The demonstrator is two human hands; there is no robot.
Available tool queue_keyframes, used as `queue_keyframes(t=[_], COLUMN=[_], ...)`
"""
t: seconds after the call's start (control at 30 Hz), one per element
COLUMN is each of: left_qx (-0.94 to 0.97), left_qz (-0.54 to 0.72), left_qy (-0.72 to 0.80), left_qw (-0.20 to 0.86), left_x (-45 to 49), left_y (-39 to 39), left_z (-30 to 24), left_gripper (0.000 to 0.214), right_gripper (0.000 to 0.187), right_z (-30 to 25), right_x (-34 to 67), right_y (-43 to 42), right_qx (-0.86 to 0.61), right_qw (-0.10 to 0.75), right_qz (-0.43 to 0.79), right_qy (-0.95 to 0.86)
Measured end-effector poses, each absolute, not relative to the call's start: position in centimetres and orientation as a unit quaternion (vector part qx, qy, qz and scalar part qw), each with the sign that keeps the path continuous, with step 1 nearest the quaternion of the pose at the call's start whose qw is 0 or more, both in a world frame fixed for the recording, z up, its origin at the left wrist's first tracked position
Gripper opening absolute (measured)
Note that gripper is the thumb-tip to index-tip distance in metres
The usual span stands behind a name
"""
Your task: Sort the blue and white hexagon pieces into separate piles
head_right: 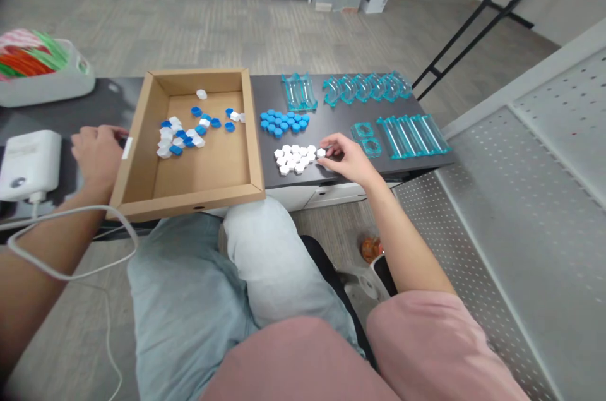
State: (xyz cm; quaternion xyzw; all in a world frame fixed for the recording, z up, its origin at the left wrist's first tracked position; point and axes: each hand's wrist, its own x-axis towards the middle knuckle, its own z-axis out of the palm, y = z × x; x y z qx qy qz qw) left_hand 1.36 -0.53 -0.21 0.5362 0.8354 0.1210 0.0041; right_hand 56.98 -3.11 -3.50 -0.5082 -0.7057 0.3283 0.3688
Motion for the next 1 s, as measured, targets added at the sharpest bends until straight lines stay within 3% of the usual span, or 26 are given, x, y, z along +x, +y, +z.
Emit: queue_keyframes(t=[0.37, 0.73, 0.9, 1.0], left_qx=[0.534, 0.566, 0.578, 0.578], left_qz=[0.111, 0.116, 0.118, 0.139], left_qy=[0.838, 0.816, 0.807, 0.804], left_qw=[0.010, 0.021, 0.032, 0.027], left_x=[1.0, 2.0, 1.9, 1.7], left_y=[-0.5, -1.5, -1.5, -1.3], left_z=[0.0, 0.8, 0.7, 0.2], left_gripper=[0.068, 0.059, 0.056, 0.050], right_gripper=[0.047, 0.036, 0.034, 0.029], right_z=[-3.0, -4.6, -2.2, 0.9], right_x=[56.4, 57.2, 54.2, 49.8], right_y=[-3.7, -2.5, -1.8, -0.4], right_qx=[-0.489, -0.539, -0.516, -0.469], right_qw=[0.356, 0.462, 0.485, 0.435], right_qz=[0.314, 0.292, 0.293, 0.266], right_qy=[-0.732, -0.640, -0.642, -0.721])
